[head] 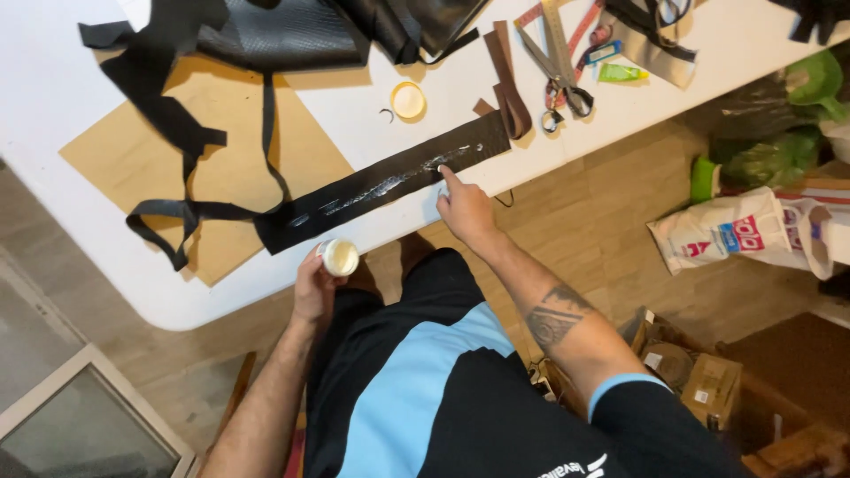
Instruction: Applying glue to a leather strip with a finger and then spreading it evenly using a cloth.
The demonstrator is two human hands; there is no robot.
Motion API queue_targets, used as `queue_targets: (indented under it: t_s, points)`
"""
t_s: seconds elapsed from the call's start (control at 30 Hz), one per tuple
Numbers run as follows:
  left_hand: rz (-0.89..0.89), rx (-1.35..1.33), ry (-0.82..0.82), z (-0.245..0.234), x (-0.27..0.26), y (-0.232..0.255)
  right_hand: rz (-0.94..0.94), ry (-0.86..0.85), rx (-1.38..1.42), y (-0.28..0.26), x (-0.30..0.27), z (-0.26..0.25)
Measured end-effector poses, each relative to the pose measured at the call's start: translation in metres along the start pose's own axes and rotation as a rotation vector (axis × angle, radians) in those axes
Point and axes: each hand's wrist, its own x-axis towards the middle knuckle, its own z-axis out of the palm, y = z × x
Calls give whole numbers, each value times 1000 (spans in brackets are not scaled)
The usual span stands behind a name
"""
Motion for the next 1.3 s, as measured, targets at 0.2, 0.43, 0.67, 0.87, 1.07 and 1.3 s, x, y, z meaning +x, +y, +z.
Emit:
queue_targets:
  t_s: [0.2, 0.43, 0.67, 0.87, 1.07, 1.3]
  points:
    - [51, -88, -62, 33, 24, -13, -661, -83, 597, -64, -85, -19]
    - [113, -28, -83, 37, 18, 4, -566, -318, 551, -84, -85, 9]
    - [92, 14, -11, -32, 7, 0, -5, 28, 528, -45, -29, -15]
    - [39, 100, 34, -76, -10, 13, 147, -6, 269, -7, -10, 17]
    - [48, 121, 39, -95, -5, 10, 197, 143, 241, 6, 4, 1]
    - [83, 103, 18, -83, 4, 15, 291, 19, -33, 20, 10, -9]
